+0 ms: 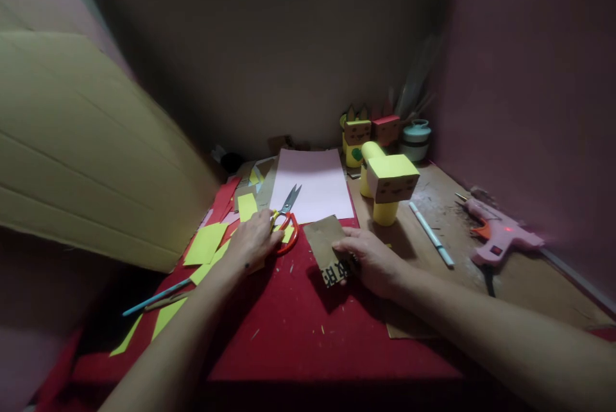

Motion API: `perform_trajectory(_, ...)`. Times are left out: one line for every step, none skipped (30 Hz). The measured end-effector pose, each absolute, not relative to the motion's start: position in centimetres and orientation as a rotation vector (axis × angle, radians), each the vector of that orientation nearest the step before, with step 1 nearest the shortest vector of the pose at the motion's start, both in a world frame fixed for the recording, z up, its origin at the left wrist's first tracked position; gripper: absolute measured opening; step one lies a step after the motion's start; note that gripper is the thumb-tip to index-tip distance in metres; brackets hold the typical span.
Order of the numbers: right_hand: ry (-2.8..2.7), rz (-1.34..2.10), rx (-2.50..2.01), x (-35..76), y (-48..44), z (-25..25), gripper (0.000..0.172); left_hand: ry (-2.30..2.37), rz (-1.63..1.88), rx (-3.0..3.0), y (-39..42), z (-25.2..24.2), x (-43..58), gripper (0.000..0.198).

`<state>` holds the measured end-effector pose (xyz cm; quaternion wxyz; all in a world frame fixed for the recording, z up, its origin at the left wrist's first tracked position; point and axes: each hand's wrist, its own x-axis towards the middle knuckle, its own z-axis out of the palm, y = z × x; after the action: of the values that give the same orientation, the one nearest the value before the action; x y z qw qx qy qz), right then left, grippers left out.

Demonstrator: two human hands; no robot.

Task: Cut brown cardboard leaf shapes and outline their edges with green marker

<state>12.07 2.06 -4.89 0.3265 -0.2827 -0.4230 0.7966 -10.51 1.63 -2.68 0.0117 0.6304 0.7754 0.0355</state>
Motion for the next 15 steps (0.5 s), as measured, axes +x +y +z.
perform_trajectory(-1.11, 2.104, -0.74, 12.1, 2.0, -4.8, 0.027, 2.428, 0.089, 1.942, 1.7, -2.7, -10.5, 0.033)
perform_trajectory(-1.112, 2.12, -0.74, 12.1, 2.0, -4.7, 0.032, 2.439, 0.076, 1.917, 1.8, -2.8, -10.5, 0.033)
perform_trajectory(-1.113, 2.134, -0.739, 12.1, 1.9, -4.6, 0.036, 2.45, 0.068, 1.889, 1.9, -2.8, -10.6, 0.033)
perform_trajectory(-1.114, 2.145, -0.736, 12.1, 1.9, -4.5, 0.04, 2.459, 0.065, 1.861, 1.9, -2.8, -10.7, 0.033)
perform_trajectory(-1.113, 2.148, -0.728, 12.2, 1.9, -4.4, 0.042, 2.463, 0.065, 1.833, 2.0, -2.8, -10.7, 0.033)
perform_trajectory(-1.112, 2.145, -0.717, 12.2, 1.9, -4.4, 0.044, 2.463, 0.069, 1.805, 2.0, -2.8, -10.7, 0.033)
perform_trajectory(-1.112, 2.138, -0.703, 12.2, 2.0, -4.5, 0.044, 2.461, 0.077, 1.776, 2.1, -2.7, -10.7, 0.033)
perform_trajectory(-1.113, 2.126, -0.69, 12.2, 2.1, -4.5, 0.045, 2.459, 0.089, 1.746, 2.1, -2.6, -10.7, 0.032)
perform_trajectory(-1.115, 2.113, -0.68, 12.2, 2.2, -4.7, 0.044, 2.457, 0.104, 1.715, 2.2, -2.5, -10.7, 0.032)
perform_trajectory(-1.118, 2.099, -0.673, 12.2, 2.3, -4.8, 0.044, 2.455, 0.125, 1.686, 2.3, -2.3, -10.7, 0.033)
perform_trajectory(-1.122, 2.089, -0.67, 12.2, 2.5, -5.0, 0.041, 2.453, 0.151, 1.657, 2.3, -2.0, -10.8, 0.034)
perform_trajectory(-1.127, 2.081, -0.669, 12.2, 2.6, -5.2, 0.038, 2.453, 0.184, 1.631, 2.3, -1.8, -10.8, 0.035)
perform_trajectory(-1.13, 2.074, -0.669, 12.2, 2.8, -5.4, 0.033, 2.454, 0.221, 1.606, 2.3, -1.6, -10.9, 0.036)
perform_trajectory(-1.13, 2.069, -0.67, 12.2, 3.0, -5.5, 0.029, 2.456, 0.262, 1.583, 2.2, -1.4, -11.0, 0.037)
perform_trajectory(-1.126, 2.064, -0.671, 12.2, 3.1, -5.6, 0.025, 2.456, 0.307, 1.566, 2.1, -1.2, -11.2, 0.038)
